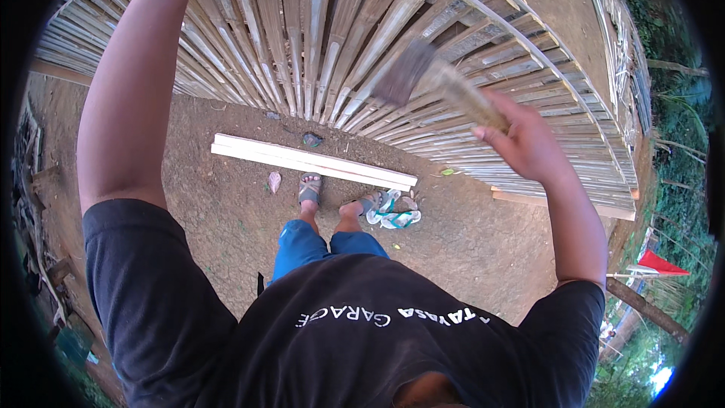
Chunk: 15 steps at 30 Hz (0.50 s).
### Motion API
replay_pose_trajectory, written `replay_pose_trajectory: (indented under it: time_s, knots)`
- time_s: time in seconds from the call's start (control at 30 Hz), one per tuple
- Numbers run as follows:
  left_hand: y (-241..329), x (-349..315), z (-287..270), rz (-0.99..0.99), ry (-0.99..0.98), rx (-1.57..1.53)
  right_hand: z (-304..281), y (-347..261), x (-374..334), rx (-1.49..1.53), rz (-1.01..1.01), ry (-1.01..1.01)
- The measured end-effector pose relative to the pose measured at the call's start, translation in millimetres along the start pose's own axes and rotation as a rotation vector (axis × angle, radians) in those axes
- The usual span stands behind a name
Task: The person measures the width of a bamboo fence with a tape measure, uses pliers to tighten wire fasteners on the fence slats, and hammers nails into the wooden frame to secure the bamboo slats.
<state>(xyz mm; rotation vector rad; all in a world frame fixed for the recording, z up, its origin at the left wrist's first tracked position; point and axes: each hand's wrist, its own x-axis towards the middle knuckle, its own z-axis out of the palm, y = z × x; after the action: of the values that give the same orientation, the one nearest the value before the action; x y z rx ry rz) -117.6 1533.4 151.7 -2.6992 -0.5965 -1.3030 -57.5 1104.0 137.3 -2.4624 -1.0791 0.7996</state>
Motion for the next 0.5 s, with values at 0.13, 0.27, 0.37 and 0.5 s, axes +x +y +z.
replay_pose_trajectory:
  time_s: [0.13,0.27,0.37,0.5]
  knots:
    - [-0.7,-1.1,-0.9,-0.007,-0.024,0.02,-14.6,13.8,8.8,0.05,-0.014,0.166]
    - [0.3,-0.4,-1.4,-0.014,-0.024,0.013,-6.1,5.9,1.1,-0.049,-0.105,0.031]
    - [3.8,-1.3,-4.0,-0.045,-0.042,0.029,-15.7,17.2,5.9,-0.207,-0.075,0.194]
    - [-2.2,0.4,1.3,-0.005,0.014,0.002,-18.0,-12.3,1.0,0.036,0.067,0.071]
